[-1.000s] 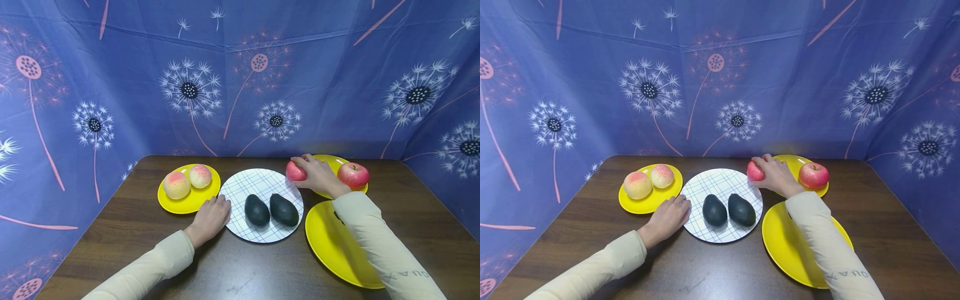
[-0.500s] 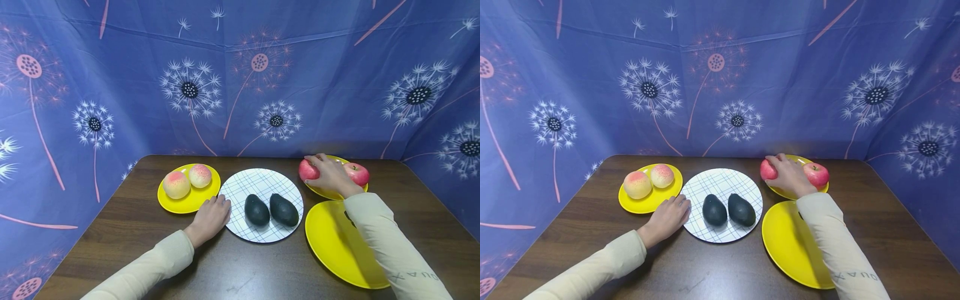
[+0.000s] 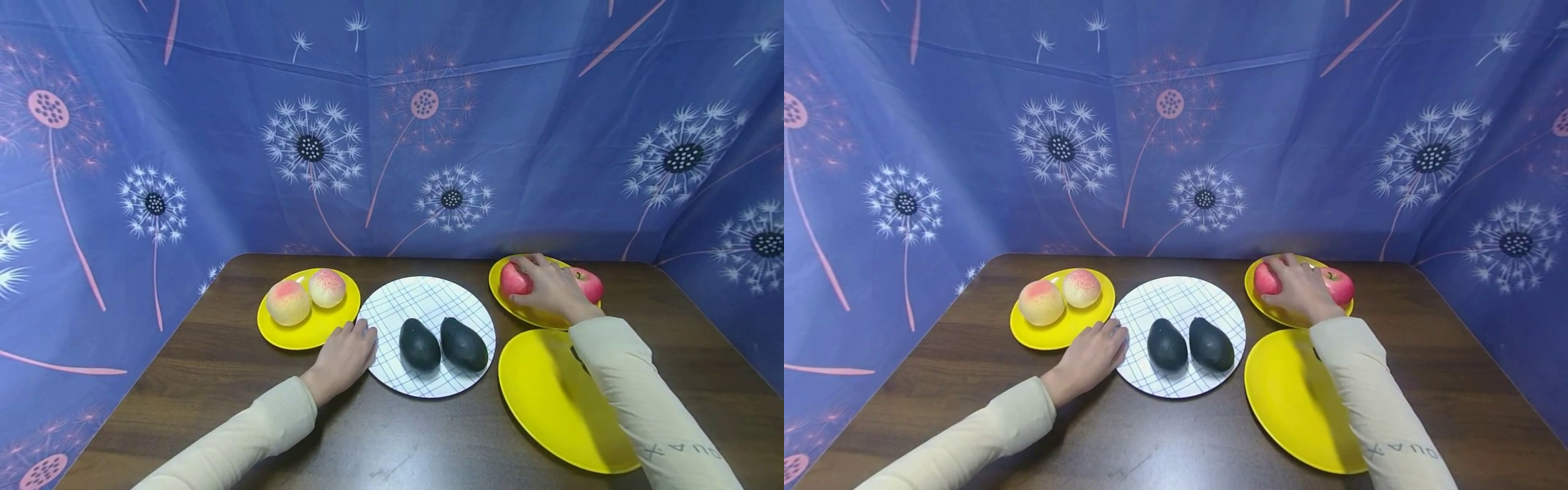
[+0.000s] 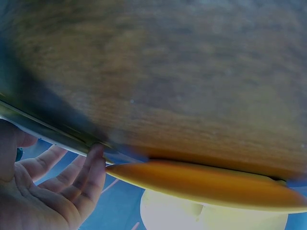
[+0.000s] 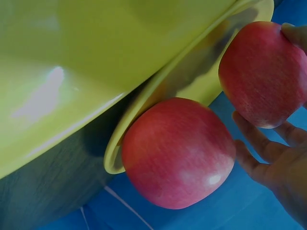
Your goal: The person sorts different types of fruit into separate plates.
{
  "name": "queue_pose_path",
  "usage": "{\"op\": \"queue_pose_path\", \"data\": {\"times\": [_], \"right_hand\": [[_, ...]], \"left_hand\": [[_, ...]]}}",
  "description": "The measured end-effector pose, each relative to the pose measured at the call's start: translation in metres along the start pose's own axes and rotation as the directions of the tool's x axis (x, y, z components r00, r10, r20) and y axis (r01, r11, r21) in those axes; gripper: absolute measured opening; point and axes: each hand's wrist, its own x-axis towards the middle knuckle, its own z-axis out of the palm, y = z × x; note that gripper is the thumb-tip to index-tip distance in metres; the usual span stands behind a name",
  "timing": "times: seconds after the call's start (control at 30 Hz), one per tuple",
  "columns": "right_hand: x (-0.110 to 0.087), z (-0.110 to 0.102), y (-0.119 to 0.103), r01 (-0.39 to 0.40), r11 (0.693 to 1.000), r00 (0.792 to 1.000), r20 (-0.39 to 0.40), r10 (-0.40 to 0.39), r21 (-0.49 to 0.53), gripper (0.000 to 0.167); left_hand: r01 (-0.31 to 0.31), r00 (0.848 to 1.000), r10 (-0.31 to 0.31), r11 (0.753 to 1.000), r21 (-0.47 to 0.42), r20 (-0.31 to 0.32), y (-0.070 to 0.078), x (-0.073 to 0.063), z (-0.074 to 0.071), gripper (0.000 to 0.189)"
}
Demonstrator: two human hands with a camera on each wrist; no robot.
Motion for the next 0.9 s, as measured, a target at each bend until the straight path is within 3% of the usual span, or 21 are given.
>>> {"op": "queue_pose_path", "data": {"times": [0.9], "right_hand": [[0.0019,0.0072,0.0058,-0.011,1.0,1.0,0.014,0.012,-0.022,0.088]], "left_hand": [[0.0,1.0,0.0,1.0,0.002,0.007,-0.0002,0.0004,0.0006,0.023]]}}
